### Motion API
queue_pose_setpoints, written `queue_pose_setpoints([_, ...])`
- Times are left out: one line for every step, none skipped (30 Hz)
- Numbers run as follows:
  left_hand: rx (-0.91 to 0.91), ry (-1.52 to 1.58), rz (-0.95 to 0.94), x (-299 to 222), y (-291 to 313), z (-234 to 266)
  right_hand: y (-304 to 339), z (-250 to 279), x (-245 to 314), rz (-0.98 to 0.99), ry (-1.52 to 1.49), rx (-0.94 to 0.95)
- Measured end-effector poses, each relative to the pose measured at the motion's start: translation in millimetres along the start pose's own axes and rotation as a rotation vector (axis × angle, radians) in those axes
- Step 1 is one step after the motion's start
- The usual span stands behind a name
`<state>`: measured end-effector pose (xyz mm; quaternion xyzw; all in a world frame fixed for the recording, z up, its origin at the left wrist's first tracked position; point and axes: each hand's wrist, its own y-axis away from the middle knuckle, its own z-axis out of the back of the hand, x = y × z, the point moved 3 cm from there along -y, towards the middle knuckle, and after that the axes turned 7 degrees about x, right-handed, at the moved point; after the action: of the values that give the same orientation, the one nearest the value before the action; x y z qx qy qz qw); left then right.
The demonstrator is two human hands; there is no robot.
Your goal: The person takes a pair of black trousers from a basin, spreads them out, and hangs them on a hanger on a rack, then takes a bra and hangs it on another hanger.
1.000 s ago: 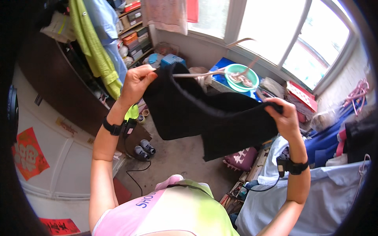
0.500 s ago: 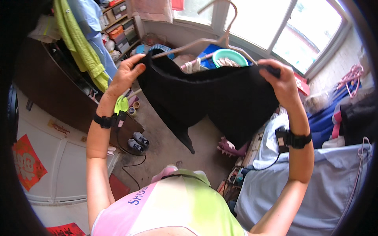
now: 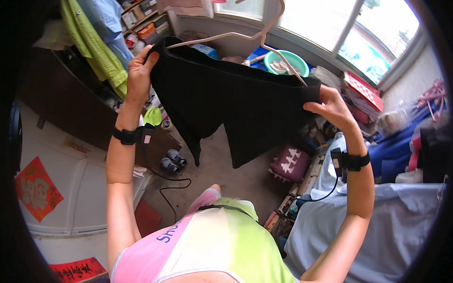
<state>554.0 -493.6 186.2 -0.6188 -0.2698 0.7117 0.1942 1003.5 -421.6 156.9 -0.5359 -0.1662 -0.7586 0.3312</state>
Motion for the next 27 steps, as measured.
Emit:
queue_pose_setpoints([-0.035, 0.013, 0.054, -4.0, 1.5, 6.7, -11.0, -6.2, -3.4, -0.001, 0.044, 0.013])
queue_pose_setpoints([-0.057, -0.048, 0.069, -4.2, 4.2, 16.0, -22.1, -12.5, -0.9, 0.055, 0.169, -0.05])
queue_pose_setpoints([-0.086, -0.117, 0.072, -2.9, 4.5, 28.1, -37.5, -12.6, -15.4, 0.079, 0.111, -0.109])
queue_pose_setpoints([-0.065, -0.258, -0.003, -4.4, 3.4, 35.0, -49.3, -11.0, -21.4, 0.18, 0.199, -0.153])
queue_pose_setpoints([-0.117, -0.357, 0.01, -2.5, 5.6, 45.7, -60.6, -9.3, -21.8, 0.168, 0.159, -0.148])
queue_pose_setpoints([-0.099, -0.306, 0.084, -7.0, 7.8, 55.5, -69.8, -14.8, -9.2, 0.187, 0.063, -0.155])
queue_pose_setpoints([-0.125, -0.463, 0.015, -12.0, 5.8, 61.4, -74.5, -13.0, -3.3, 0.252, 0.056, -0.167])
queue_pose_setpoints([-0.101, -0.468, 0.031, -19.3, 6.8, 66.8, -85.7, -14.6, 2.4, 0.309, 0.042, -0.169])
queue_pose_setpoints([-0.069, -0.434, 0.063, -24.9, 5.6, 70.0, -95.1, -17.4, 15.2, 0.317, 0.019, -0.182])
queue_pose_setpoints([-0.117, -0.382, 0.044, -20.4, 4.7, 78.4, -106.6, -18.5, 26.5, 0.37, 0.005, -0.16])
queue_pose_setpoints([-0.128, -0.369, 0.062, -20.2, 4.8, 87.1, -119.4, -17.7, 38.0, 0.422, -0.011, -0.14])
queue_pose_setpoints([-0.157, -0.33, 0.071, -20.4, 5.6, 95.4, -133.9, -20.1, 50.6, 0.423, -0.043, -0.138])
queue_pose_setpoints([-0.188, -0.283, 0.092, -15.2, 7.5, 102.5, -149.4, -21.4, 59.4, 0.411, -0.076, -0.13])
queue_pose_setpoints([-0.199, -0.247, 0.067, -7.0, 6.2, 108.7, -164.2, -15.1, 63.6, 0.409, -0.043, -0.117])
queue_pose_setpoints([-0.202, -0.207, 0.038, 1.7, 2.9, 113.3, -174.2, -7.8, 70.4, 0.393, -0.078, -0.117])
queue_pose_setpoints([-0.212, -0.16, 0.01, 9.6, 0.7, 114.6, -186.5, -0.8, 75.0, 0.402, -0.093, -0.113])
queue_pose_setpoints([-0.204, -0.17, 0.089, 15.3, -1.3, 116.3, -198.1, 6.1, 81.9, 0.412, -0.106, -0.112])
queue_pose_setpoints([-0.19, -0.179, 0.164, 20.0, -3.6, 117.0, -206.8, 13.7, 91.3, 0.396, -0.083, -0.155])
queue_pose_setpoints([-0.146, -0.05, 0.128, 39.6, -5.2, 120.8, -218.4, 25.3, 94.3, 0.397, -0.097, -0.14])
queue_pose_setpoints([-0.138, -0.018, 0.215, 66.6, 0.3, 131.2, -230.7, 37.4, 99.4, 0.387, -0.068, -0.149])
queue_pose_setpoints([-0.13, 0.012, 0.301, 93.2, 8.6, 142.2, -242.3, 46.7, 110.7, 0.381, -0.04, -0.157])
queue_pose_setpoints([-0.145, 0.149, 0.305, 118.8, 17.4, 147.3, -255.0, 50.3, 129.0, 0.404, 0.006, -0.172])
queue_pose_setpoints([-0.147, 0.303, 0.303, 143.1, 20.8, 144.6, -270.1, 66.0, 133.9, 0.412, -0.015, -0.165])
queue_pose_setpoints([-0.153, 0.269, 0.342, 151.9, 18.0, 137.7, -282.2, 80.2, 140.9, 0.409, 0.023, -0.201])
queue_pose_setpoints([-0.163, 0.234, 0.371, 158.2, 15.0, 131.3, -293.1, 91.7, 153.2, 0.413, 0.065, -0.233])
queue_pose_setpoints([-0.123, 0.278, 0.36, 174.3, 11.1, 128.4, -303.9, 98.7, 166.4, 0.425, 0.072, -0.259])
queue_pose_setpoints([-0.131, 0.25, 0.397, 188.8, 6.1, 125.8, -310.6, 105.8, 180.6, 0.439, 0.089, -0.292])
